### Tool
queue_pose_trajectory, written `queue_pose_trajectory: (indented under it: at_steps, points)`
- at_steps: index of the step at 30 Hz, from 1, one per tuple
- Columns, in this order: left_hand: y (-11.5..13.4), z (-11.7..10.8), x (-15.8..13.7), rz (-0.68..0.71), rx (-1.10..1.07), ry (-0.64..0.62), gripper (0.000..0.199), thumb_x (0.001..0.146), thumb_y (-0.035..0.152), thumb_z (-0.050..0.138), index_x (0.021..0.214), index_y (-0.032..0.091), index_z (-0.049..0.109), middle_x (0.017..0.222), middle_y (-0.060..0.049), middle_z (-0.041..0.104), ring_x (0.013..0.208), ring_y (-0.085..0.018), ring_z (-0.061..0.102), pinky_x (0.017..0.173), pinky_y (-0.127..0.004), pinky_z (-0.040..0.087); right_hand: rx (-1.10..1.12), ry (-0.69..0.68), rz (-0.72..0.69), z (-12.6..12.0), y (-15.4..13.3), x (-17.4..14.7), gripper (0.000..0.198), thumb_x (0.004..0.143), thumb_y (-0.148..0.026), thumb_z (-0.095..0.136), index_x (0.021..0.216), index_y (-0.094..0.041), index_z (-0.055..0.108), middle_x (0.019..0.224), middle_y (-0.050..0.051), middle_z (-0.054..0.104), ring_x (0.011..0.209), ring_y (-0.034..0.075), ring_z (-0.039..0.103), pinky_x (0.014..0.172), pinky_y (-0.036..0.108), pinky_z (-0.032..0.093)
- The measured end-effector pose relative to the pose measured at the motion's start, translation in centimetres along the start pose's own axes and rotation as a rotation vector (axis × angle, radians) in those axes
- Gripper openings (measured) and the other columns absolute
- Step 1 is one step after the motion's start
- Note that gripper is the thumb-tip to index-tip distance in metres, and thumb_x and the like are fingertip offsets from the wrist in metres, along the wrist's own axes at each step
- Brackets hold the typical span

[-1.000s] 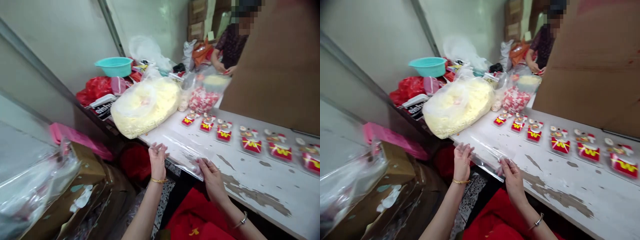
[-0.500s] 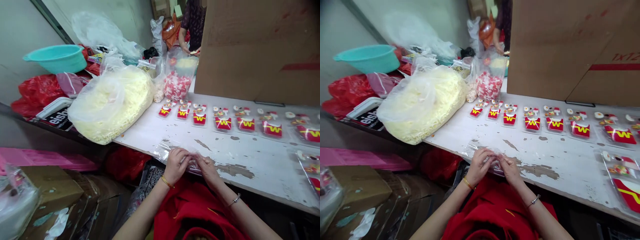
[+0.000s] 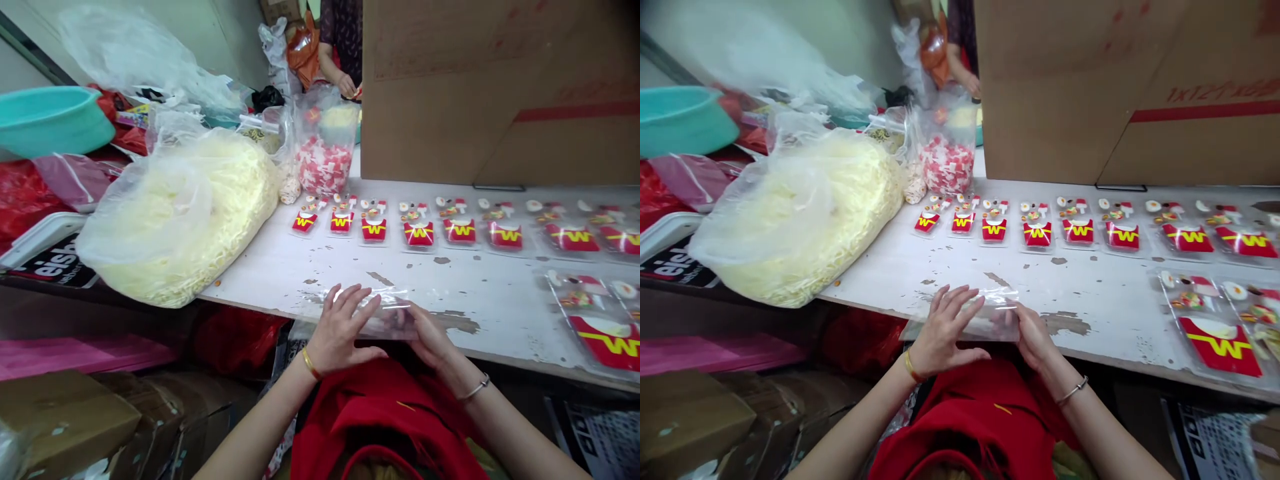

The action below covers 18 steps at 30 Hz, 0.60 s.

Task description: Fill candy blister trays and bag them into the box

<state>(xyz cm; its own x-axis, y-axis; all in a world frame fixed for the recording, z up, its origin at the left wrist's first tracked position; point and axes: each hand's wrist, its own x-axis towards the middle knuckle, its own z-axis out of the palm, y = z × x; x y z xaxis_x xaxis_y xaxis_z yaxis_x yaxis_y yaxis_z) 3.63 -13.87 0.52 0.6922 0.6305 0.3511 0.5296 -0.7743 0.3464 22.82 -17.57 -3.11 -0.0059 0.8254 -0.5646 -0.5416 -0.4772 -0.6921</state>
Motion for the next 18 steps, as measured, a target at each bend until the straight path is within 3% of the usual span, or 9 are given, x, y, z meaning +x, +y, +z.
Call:
queue_pose_trajectory:
  at_steps: [1,3,6,9,11,13,15,17,18]
  points:
    - [0.0,-0.1,0.0,0.024,0.024,-0.043,0.048,0.085,0.046,0.058,0.126,0.022,0.053,0.126,-0.011,0.059,0.123,-0.028,0.047,0.112,-0.052,0.021,0.039,-0.018,0.035,0.0,-0.1,-0.3,0.035,0.071,-0.043,0.066,0.055,-0.018,0.050,0.073,0.005,0.067,0.062,0.017,0.059,0.053,0.028,0.043]
    - [-0.2,-0.7,0.2,0.027,0.013,-0.098,0.025,0.093,0.028,0.043,0.109,0.021,0.062,0.106,-0.007,0.067,0.107,-0.022,0.057,0.106,-0.046,0.032,0.049,-0.081,0.063,-0.1,-0.4,-1.0,0.034,0.074,-0.046,0.062,0.058,-0.018,0.051,0.073,0.006,0.066,0.060,0.017,0.060,0.049,0.026,0.041]
    - [-0.7,-3.1,2.3,-0.028,-0.128,-0.232,0.028,0.096,0.027,0.037,0.097,0.020,0.063,0.088,-0.005,0.069,0.083,-0.017,0.061,0.080,-0.032,0.046,-0.314,-0.135,-0.097,-1.3,-2.6,-2.1,0.050,0.086,-0.059,0.042,0.062,-0.017,0.054,0.074,0.008,0.065,0.060,0.017,0.061,0.048,0.027,0.043]
    - [-2.2,-5.8,6.0,-0.114,-0.290,-0.492,0.023,0.093,0.037,0.045,0.099,0.022,0.061,0.084,-0.001,0.068,0.072,-0.014,0.061,0.067,-0.024,0.045,-0.840,0.153,-0.394,-5.5,-6.7,-3.4,0.057,0.087,-0.066,0.036,0.072,-0.017,0.061,0.076,0.009,0.064,0.070,0.021,0.061,0.063,0.034,0.049]
    - [-3.4,-6.2,8.7,-0.133,-0.368,-0.681,0.023,0.092,0.040,0.047,0.099,0.022,0.060,0.078,0.001,0.068,0.066,-0.013,0.060,0.063,-0.022,0.044,-0.970,0.430,-0.528,-9.9,-9.5,-5.1,0.048,0.079,-0.065,0.053,0.080,-0.018,0.060,0.088,0.012,0.063,0.090,0.028,0.057,0.078,0.041,0.045]
    - [-4.6,-5.1,10.9,-0.110,-0.335,-0.797,0.023,0.090,0.038,0.048,0.098,0.020,0.060,0.075,0.001,0.067,0.065,-0.013,0.059,0.063,-0.023,0.044,-1.078,0.673,-0.595,-15.0,-11.3,-7.1,0.043,0.075,-0.060,0.060,0.082,-0.018,0.058,0.100,0.018,0.059,0.108,0.038,0.047,0.087,0.049,0.038]
    - [-5.8,-3.2,12.2,-0.065,-0.166,-0.791,0.023,0.087,0.033,0.054,0.105,0.018,0.060,0.078,-0.002,0.067,0.070,-0.016,0.061,0.067,-0.026,0.044,-1.519,0.945,-0.515,-19.8,-11.6,-8.6,0.043,0.077,-0.062,0.053,0.071,-0.019,0.055,0.088,0.020,0.058,0.099,0.041,0.051,0.079,0.051,0.038]
    - [-6.8,-1.1,12.4,-0.012,0.053,-0.670,0.038,0.083,0.027,0.060,0.120,0.018,0.054,0.093,-0.006,0.068,0.085,-0.021,0.061,0.078,-0.032,0.044,-1.713,0.897,-0.258,-23.6,-10.8,-9.2,0.048,0.078,-0.065,0.049,0.060,-0.021,0.051,0.071,0.017,0.057,0.079,0.037,0.056,0.067,0.046,0.039]
    - [-7.0,-0.1,12.1,0.016,0.138,-0.590,0.046,0.081,0.026,0.062,0.125,0.018,0.051,0.103,-0.009,0.067,0.095,-0.023,0.060,0.085,-0.035,0.042,-1.733,0.833,-0.194,-24.7,-10.1,-9.1,0.049,0.079,-0.067,0.048,0.058,-0.022,0.050,0.068,0.016,0.057,0.072,0.034,0.057,0.063,0.044,0.039]
